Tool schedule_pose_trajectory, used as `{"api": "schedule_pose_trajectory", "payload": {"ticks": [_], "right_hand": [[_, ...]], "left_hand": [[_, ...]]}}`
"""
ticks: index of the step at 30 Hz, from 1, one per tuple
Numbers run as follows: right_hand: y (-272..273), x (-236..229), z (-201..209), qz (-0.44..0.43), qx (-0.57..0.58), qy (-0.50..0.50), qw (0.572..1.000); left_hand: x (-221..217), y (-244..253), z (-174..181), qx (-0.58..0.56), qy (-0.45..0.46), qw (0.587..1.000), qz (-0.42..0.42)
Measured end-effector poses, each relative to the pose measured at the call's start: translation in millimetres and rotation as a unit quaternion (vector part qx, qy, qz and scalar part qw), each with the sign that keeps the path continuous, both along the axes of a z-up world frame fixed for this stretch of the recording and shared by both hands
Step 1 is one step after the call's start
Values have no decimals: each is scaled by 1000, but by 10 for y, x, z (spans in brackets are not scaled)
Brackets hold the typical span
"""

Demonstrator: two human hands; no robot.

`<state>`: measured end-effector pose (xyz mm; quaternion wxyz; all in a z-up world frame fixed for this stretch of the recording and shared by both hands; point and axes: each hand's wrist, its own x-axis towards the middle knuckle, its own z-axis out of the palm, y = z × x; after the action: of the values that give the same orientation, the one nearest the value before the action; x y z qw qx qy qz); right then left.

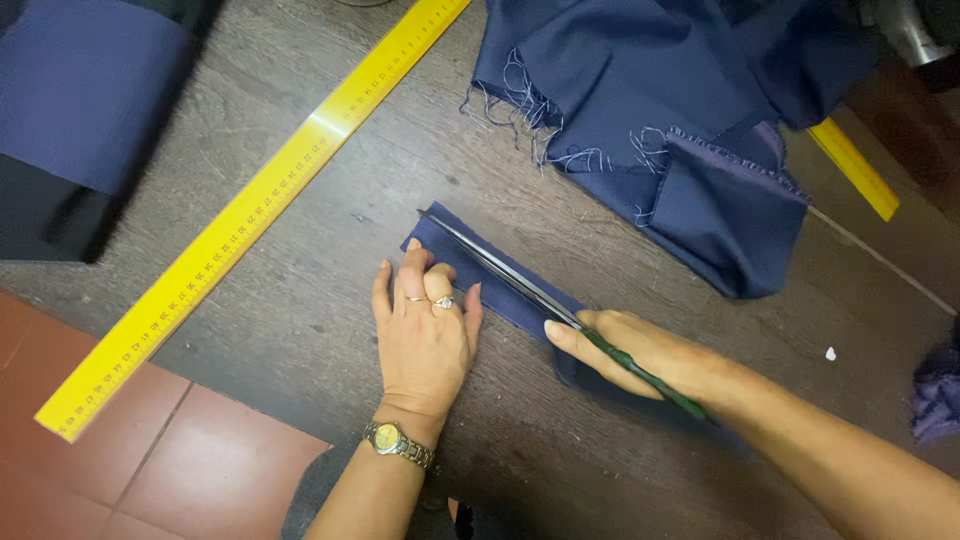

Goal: The person cuts a strip of blue fabric using shears and then trims the edges of the strip.

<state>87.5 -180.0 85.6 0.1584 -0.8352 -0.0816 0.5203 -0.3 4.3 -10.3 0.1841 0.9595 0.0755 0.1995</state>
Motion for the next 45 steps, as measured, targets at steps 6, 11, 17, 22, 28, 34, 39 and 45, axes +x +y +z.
{"api": "schedule_pose_trajectory", "payload": {"ticks": [6, 11, 17, 22, 28, 34, 39, 45], "right_hand": [[-197, -46, -336, 10, -11, -33, 999], [-108, -28, -101, -18, 2, -32, 999], [-513, -54, 127, -67, -24, -157, 985], [-1665, -568, 40, -112, -61, -305, 944], [-2994, -1433, -243, -370, -181, -254, 875], [-3646, -1805, -469, -491, -185, -334, 783], [-3767, -1645, -335, -550, -148, -281, 773], [-4007, -1562, -468, -344, -247, -334, 842]], "left_hand": [[0, -2, 37, -4, 3, 1000, -3], [6, -3, 30, 7, 2, 1000, -2], [12, 24, 69, 20, 11, 1000, 0], [3, 4, 150, 39, 15, 999, -2], [-18, -42, 271, 15, 13, 1000, -11], [-59, -103, 218, 61, 8, 998, 0], [-78, -86, 109, 99, -18, 995, -3], [-74, -91, 96, 72, -19, 997, -4]]}}
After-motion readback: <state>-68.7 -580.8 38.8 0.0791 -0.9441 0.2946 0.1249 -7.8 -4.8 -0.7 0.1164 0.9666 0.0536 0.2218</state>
